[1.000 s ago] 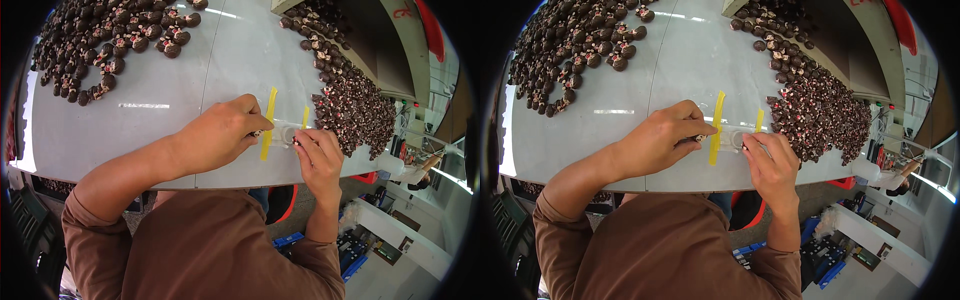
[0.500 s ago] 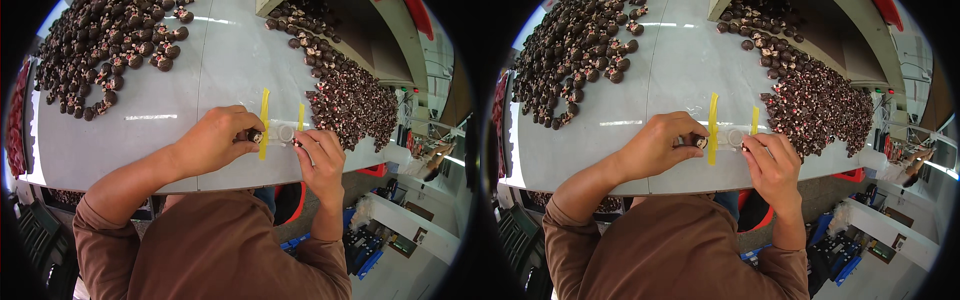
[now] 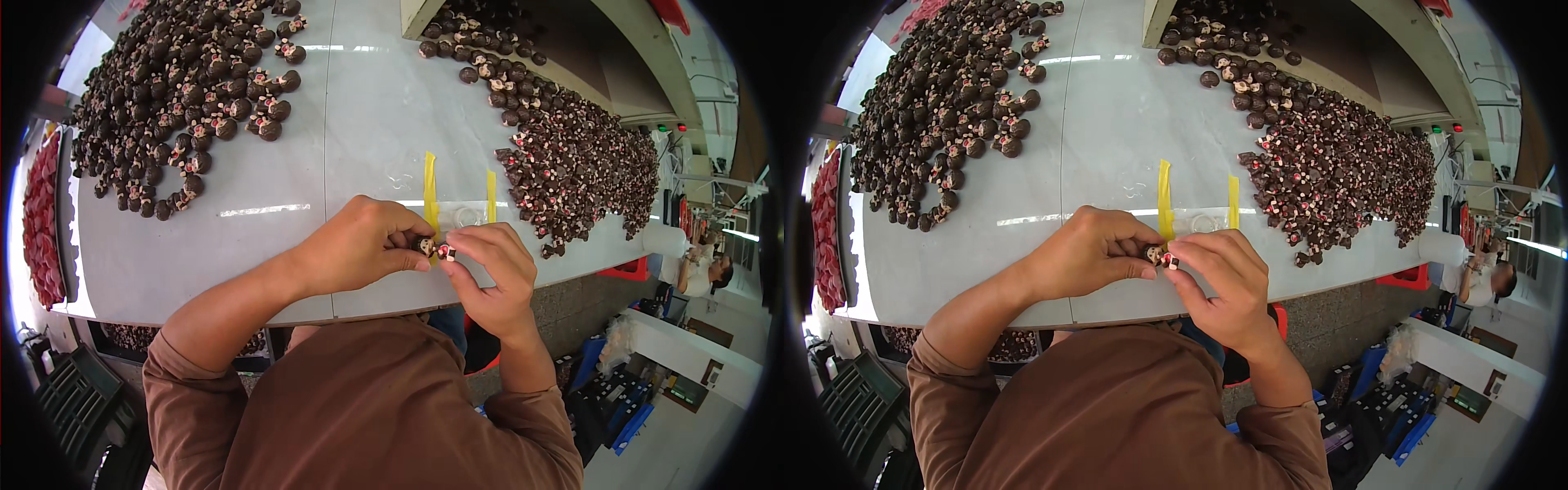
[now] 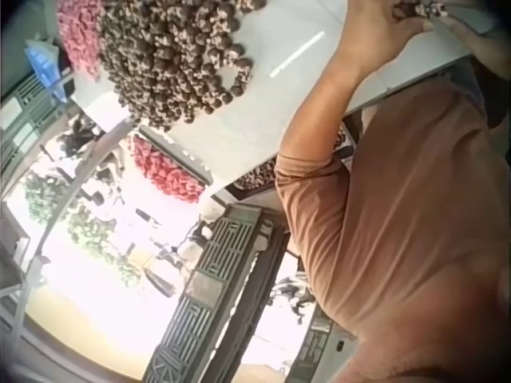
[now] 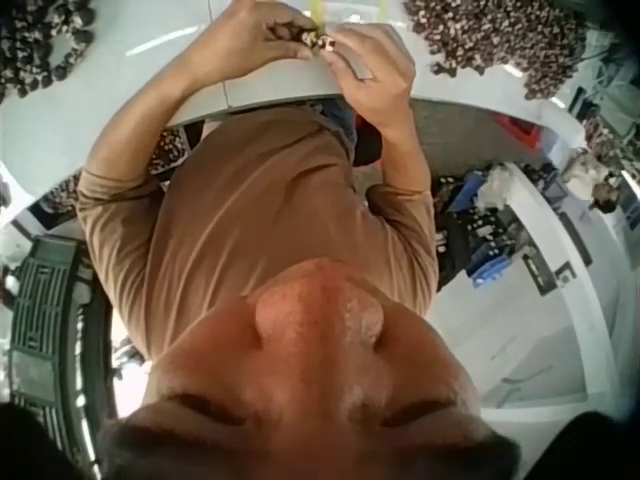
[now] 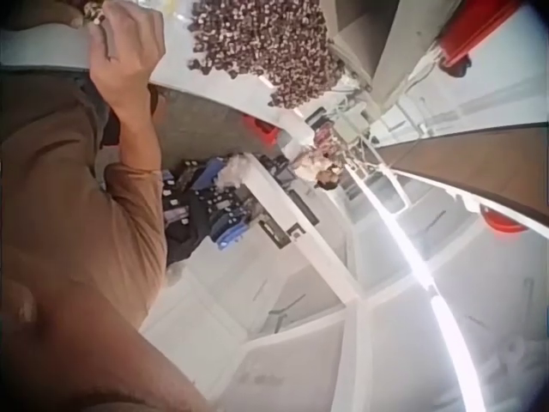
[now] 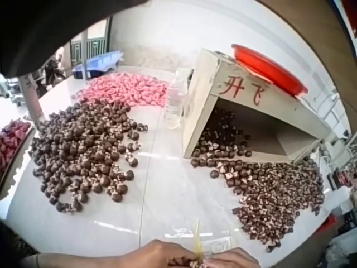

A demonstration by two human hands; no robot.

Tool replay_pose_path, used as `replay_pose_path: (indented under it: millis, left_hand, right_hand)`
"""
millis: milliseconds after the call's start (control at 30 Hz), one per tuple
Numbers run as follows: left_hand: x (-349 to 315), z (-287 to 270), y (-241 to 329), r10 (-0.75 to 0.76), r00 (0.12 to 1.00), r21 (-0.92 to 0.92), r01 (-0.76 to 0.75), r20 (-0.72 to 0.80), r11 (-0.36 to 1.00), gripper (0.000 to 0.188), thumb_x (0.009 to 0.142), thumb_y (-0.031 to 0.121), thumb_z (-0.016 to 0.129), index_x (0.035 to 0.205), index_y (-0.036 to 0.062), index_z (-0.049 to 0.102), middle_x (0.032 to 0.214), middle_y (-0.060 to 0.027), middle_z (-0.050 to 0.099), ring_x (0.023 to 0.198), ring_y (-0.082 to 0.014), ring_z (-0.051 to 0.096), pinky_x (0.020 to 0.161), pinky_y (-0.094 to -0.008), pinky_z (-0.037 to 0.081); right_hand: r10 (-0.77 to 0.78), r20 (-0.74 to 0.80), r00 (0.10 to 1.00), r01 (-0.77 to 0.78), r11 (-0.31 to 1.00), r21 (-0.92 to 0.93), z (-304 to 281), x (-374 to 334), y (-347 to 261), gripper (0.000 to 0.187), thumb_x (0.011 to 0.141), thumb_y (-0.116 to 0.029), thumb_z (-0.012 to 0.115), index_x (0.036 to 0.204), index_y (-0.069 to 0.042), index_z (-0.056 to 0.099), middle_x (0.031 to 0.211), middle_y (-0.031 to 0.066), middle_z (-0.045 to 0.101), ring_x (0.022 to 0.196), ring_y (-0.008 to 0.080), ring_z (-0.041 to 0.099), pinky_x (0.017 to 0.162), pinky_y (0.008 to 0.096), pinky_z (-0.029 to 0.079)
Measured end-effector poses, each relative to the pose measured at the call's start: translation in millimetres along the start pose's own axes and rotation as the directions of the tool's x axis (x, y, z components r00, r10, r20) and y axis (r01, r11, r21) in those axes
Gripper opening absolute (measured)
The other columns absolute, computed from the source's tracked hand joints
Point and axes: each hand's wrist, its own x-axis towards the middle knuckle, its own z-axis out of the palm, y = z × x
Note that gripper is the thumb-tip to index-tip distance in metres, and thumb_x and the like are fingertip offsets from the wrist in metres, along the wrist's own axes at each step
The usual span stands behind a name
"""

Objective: Selecting small brown toy components from a large pile and placing them into a measuring gauge on the workbench.

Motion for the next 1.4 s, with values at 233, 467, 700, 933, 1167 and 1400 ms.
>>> replay_pose_path:
  millis: [233, 467, 700, 933, 1167, 1400]
  left_hand:
    - [0, -2, 5, 0.024, 0.999, 0.070, -0.026, 0.022, 0.997, 0.032, 0.088, 0.007, 0.085, 0.115, -0.0063, 0.073, 0.104, -0.0162, 0.078, 0.092, -0.0199, 0.077, 0.083, -0.0330, 0.065]
    - [-1, 1, -5, 0.038, 0.999, 0.042, -0.038, -0.006, 0.998, 0.034, 0.087, 0.010, 0.086, 0.115, -0.0036, 0.074, 0.100, -0.0136, 0.077, 0.088, -0.0185, 0.076, 0.077, -0.0326, 0.063]
    - [-3, 6, 10, 0.196, 0.980, 0.187, -0.186, -0.038, 0.965, 0.051, 0.080, 0.015, 0.091, 0.126, 0.0035, 0.072, 0.096, -0.0104, 0.073, 0.079, -0.0226, 0.074, 0.071, -0.0332, 0.061]
    - [2, 10, -3, 0.365, 0.930, 0.245, -0.346, -0.037, 0.906, 0.049, 0.072, 0.023, 0.097, 0.113, 0.0076, 0.076, 0.086, -0.0041, 0.065, 0.069, -0.0206, 0.066, 0.062, -0.0341, 0.055]
    - [4, 1, -3, 0.539, 0.837, 0.613, -0.374, -0.100, 0.696, 0.042, 0.054, 0.033, 0.096, 0.075, 0.0099, 0.067, 0.070, -0.0040, 0.057, 0.058, -0.0263, 0.058, 0.054, -0.0386, 0.047]
    - [4, 0, -1, 0.610, 0.777, 0.679, -0.364, -0.156, 0.637, 0.042, 0.052, 0.025, 0.094, 0.066, 0.0090, 0.057, 0.063, -0.0050, 0.054, 0.052, -0.0270, 0.052, 0.050, -0.0371, 0.042]
  right_hand:
    - [0.005, 0.020, 1.000, -0.005, 1.000, -0.001, 3, 0, 2, 0.033, 0.074, 0.005, 0.084, 0.106, 0.000, 0.075, 0.103, 0.0140, 0.075, 0.090, 0.0308, 0.071, 0.077, 0.0377, 0.056]
    - [0.020, 0.033, 0.999, -0.020, 1.000, 0.001, 2, -5, 5, 0.034, 0.075, 0.005, 0.083, 0.107, -0.001, 0.076, 0.103, 0.0134, 0.076, 0.089, 0.0303, 0.071, 0.076, 0.0375, 0.056]
    - [0.121, 0.011, 0.993, -0.121, 0.982, 0.143, 6, -12, 8, 0.036, 0.079, -0.002, 0.087, 0.111, -0.001, 0.070, 0.099, 0.0118, 0.076, 0.083, 0.0272, 0.073, 0.073, 0.0368, 0.058]
    - [0.231, -0.037, 0.972, -0.217, 0.951, 0.218, 5, -25, 11, 0.038, 0.085, -0.007, 0.088, 0.116, -0.001, 0.066, 0.099, 0.0118, 0.077, 0.084, 0.0210, 0.075, 0.076, 0.0323, 0.060]
    - [0.507, -0.375, 0.776, -0.494, 0.858, 0.139, -41, -93, 47, 0.013, 0.100, -0.001, 0.070, 0.111, 0.002, 0.065, 0.094, 0.0065, 0.071, 0.085, 0.0115, 0.068, 0.079, 0.0254, 0.054]
    - [0.538, -0.565, 0.626, -0.656, 0.755, -0.007, -62, -130, 69, 0.014, 0.101, -0.007, 0.070, 0.112, 0.001, 0.070, 0.093, -0.0008, 0.069, 0.079, 0.0058, 0.060, 0.070, 0.0225, 0.048]
